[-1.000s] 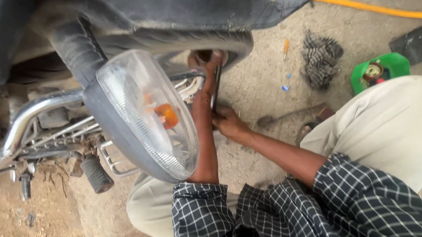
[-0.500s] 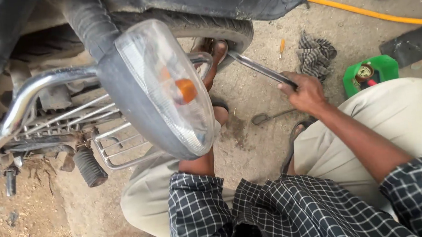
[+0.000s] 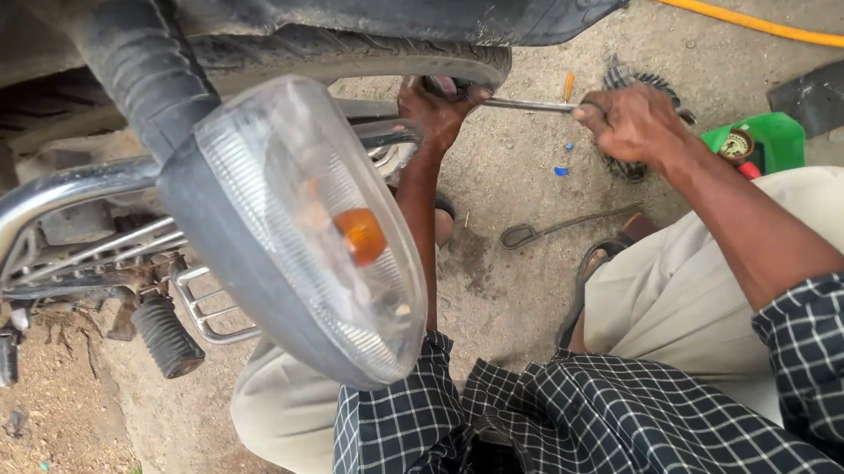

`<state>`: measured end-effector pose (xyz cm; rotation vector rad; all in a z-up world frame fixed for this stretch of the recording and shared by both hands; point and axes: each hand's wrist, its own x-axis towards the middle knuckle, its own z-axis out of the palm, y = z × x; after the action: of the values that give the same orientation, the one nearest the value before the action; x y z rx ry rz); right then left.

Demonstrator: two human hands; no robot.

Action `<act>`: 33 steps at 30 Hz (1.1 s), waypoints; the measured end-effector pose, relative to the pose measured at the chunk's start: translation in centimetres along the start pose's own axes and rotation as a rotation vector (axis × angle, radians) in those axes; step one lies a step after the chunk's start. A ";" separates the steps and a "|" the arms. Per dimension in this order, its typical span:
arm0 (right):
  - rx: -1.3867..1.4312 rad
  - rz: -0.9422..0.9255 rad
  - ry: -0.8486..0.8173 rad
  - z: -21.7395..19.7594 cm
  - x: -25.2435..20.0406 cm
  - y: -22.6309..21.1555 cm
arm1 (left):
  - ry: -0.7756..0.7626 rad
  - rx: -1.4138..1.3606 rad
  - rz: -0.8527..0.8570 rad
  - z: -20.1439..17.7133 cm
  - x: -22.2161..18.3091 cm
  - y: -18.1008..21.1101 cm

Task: The person uses a tire lever and long metal rod to pry a tire off its rim on a motorcycle wheel, repeatedly inserting the tool and pulling it to lift the tire bead. They then use their hands to pull the inner tube out of the tire and place it into a bucket of water.

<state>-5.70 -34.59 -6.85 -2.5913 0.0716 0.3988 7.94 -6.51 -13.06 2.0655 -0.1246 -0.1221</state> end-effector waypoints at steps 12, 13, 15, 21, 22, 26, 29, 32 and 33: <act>0.905 0.505 -0.098 7.4 -10.2 -12.9 | -0.039 -0.091 0.079 -2.3 -1.3 5.7; 1.037 0.503 -0.066 7.5 -11.0 -14.3 | -0.040 -0.252 0.132 -2.7 -1.6 6.6; 1.276 0.450 -0.011 9.2 -11.9 -17.3 | -0.034 -0.463 0.197 -4.1 -2.6 7.5; 1.147 -0.080 0.235 17.7 -3.2 -23.2 | 0.114 -0.350 0.184 -6.5 -4.0 7.7; 1.160 0.168 0.031 18.7 -0.6 -23.0 | 0.136 -0.299 0.159 -7.0 -4.8 7.1; 0.724 0.229 0.121 20.4 1.9 -14.4 | 0.153 -0.084 0.128 -7.4 -4.8 4.7; 0.480 0.245 -0.024 18.8 -1.5 -5.3 | 0.149 0.069 0.134 -6.5 -3.6 3.4; 0.211 0.339 -0.169 17.7 -3.9 1.8 | 0.108 0.162 0.176 -5.0 -4.3 2.4; 0.139 0.440 -0.184 17.5 -3.5 4.1 | 0.099 0.182 0.197 -4.2 -4.7 2.3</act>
<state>-14.21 -29.50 -22.25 -2.3779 0.5887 0.7576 3.84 -3.24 -8.88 2.2226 -0.2859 0.1171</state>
